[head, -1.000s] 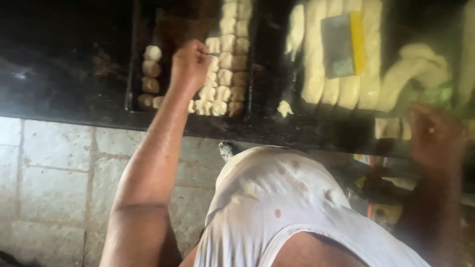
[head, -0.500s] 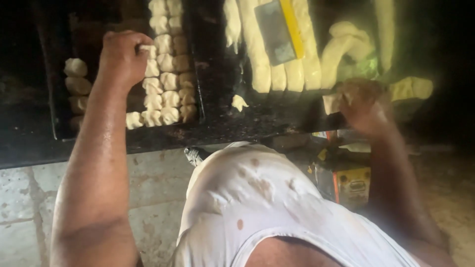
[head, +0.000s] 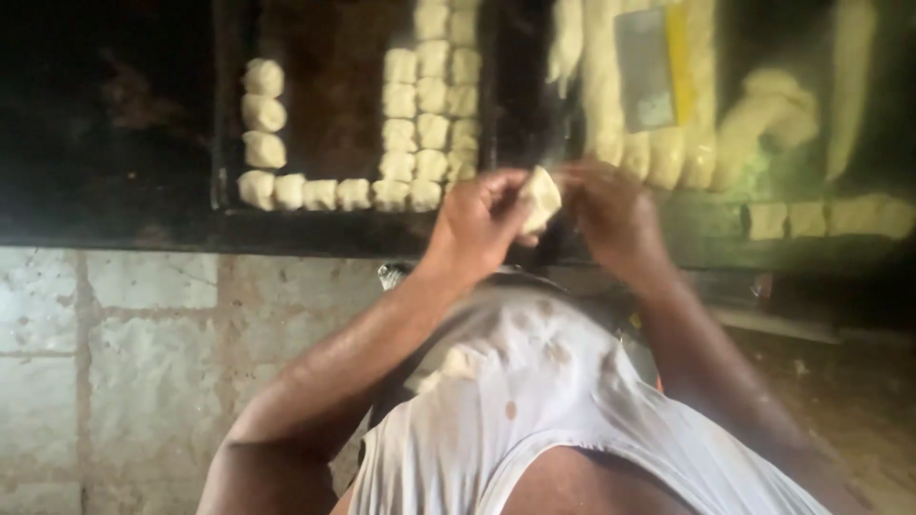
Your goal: Manually shaping small pieces of dough into uniform buns and placing them on a baking tray.
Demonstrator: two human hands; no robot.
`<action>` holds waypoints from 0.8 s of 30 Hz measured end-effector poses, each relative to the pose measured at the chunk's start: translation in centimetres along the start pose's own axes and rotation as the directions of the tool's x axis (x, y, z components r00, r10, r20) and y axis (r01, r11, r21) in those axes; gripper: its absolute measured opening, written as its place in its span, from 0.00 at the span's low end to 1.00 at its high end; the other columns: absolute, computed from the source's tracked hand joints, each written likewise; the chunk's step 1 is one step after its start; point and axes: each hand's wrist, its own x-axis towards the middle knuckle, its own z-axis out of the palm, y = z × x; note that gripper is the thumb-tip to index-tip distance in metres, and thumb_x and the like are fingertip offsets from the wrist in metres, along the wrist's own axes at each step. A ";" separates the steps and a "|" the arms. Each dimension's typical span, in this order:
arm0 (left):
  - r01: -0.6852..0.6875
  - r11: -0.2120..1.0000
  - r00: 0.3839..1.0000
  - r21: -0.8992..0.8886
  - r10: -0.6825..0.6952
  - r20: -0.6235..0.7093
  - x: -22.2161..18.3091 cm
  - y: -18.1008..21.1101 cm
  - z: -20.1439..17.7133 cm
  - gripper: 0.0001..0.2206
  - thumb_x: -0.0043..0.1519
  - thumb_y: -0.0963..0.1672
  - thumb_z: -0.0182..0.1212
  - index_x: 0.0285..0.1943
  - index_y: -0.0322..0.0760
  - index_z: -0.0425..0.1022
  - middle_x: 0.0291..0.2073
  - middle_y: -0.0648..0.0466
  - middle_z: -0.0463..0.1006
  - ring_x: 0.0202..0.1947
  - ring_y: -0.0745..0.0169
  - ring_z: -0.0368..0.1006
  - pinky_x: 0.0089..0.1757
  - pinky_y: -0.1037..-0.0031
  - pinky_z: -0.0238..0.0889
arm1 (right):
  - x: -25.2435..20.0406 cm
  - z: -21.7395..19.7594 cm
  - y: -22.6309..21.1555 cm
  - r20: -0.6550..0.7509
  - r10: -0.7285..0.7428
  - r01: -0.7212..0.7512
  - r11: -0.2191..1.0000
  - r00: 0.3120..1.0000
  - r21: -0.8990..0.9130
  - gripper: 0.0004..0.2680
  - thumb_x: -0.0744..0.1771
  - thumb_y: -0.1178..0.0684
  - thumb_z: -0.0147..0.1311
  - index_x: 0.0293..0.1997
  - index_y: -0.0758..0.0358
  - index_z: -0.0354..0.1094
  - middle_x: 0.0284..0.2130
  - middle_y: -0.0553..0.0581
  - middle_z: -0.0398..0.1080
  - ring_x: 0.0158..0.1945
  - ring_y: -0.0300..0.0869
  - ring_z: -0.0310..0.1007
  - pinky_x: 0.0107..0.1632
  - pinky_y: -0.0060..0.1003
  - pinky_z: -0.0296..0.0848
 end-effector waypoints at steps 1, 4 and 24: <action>0.099 0.988 0.991 -0.115 -0.108 -0.081 -0.1 0.1 -1.1 0.19 0.66 0.43 0.62 0.64 0.27 0.73 0.46 0.44 0.81 0.44 0.59 0.80 0.43 0.69 0.79 | 0.8 1.2 1.1 0.023 0.020 -0.013 0.958 1.000 -0.287 0.09 0.70 0.58 0.55 0.55 0.67 0.73 0.52 0.60 0.74 0.54 0.50 0.75 0.55 0.44 0.74; 0.159 0.949 0.956 -0.271 -0.217 -0.199 -0.6 1.3 -4.1 0.17 0.68 0.43 0.60 0.64 0.27 0.73 0.42 0.45 0.80 0.39 0.62 0.79 0.40 0.72 0.80 | 1.7 2.7 2.4 0.152 -0.176 0.231 0.653 0.973 -0.721 0.09 0.68 0.55 0.57 0.52 0.65 0.74 0.48 0.59 0.75 0.51 0.51 0.76 0.54 0.44 0.77; 0.183 0.964 0.981 0.193 -0.165 -0.106 0.6 5.4 -1.2 0.09 0.65 0.42 0.59 0.48 0.33 0.81 0.31 0.52 0.83 0.27 0.67 0.76 0.29 0.75 0.70 | 3.4 1.3 -3.7 -0.118 -0.221 0.174 0.930 0.968 -0.323 0.08 0.66 0.56 0.67 0.46 0.63 0.72 0.42 0.58 0.77 0.41 0.41 0.77 0.43 0.36 0.75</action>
